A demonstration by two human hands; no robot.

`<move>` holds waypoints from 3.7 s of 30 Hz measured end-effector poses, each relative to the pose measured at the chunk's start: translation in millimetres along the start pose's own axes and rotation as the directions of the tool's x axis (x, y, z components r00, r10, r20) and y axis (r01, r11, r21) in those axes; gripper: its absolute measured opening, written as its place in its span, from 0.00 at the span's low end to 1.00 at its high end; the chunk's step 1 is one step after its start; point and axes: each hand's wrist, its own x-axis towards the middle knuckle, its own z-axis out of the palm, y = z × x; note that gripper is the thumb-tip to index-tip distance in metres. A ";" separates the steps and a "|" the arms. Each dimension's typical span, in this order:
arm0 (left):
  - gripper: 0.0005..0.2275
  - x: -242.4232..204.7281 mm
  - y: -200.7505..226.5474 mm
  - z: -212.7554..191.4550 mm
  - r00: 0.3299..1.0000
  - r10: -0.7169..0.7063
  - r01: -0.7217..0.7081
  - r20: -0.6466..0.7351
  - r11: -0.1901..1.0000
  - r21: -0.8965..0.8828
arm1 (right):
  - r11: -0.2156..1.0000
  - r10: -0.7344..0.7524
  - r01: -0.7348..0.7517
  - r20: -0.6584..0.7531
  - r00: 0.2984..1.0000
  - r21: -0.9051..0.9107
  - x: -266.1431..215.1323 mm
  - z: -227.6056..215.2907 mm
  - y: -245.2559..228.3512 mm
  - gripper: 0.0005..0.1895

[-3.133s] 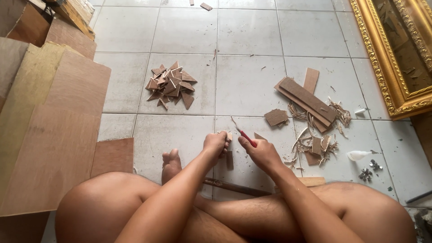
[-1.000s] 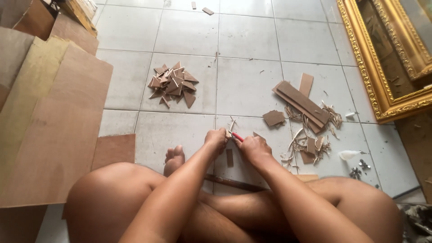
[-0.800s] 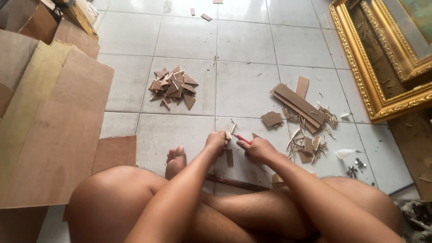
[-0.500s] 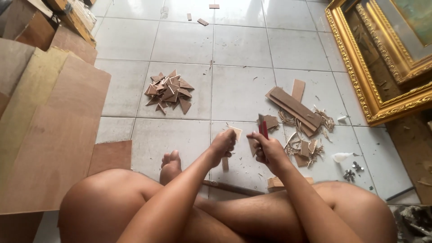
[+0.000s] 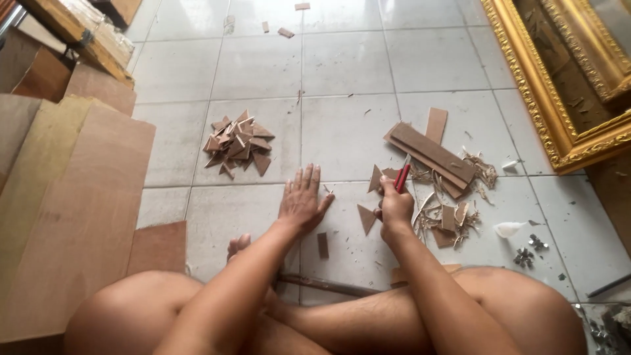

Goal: A person sitting on the floor uses a utility knife to score and break small strips of wood into smaller pieces.

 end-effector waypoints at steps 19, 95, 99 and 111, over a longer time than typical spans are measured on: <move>0.49 -112.3 108.3 13.9 0.954 0.061 -0.092 0.292 0.991 0.092 | 0.995 -0.097 0.094 -0.137 0.986 -0.033 -19.0 -24.3 14.0 0.15; 0.29 -65.6 57.5 -5.4 0.667 -0.331 0.658 0.667 -0.156 -0.736 | 0.859 0.105 0.205 0.554 0.826 -0.469 -23.4 -27.0 -19.1 0.13; 0.23 -45.8 52.7 -20.3 0.713 0.032 0.677 0.700 -0.287 -0.677 | 0.884 0.083 0.282 0.720 0.688 -0.372 -39.2 -21.2 -41.0 0.10; 0.20 -13.5 47.9 17.7 0.847 -0.349 0.433 0.402 0.011 -0.901 | 0.935 0.227 -0.007 0.583 0.780 -0.355 -42.1 -0.5 -32.6 0.21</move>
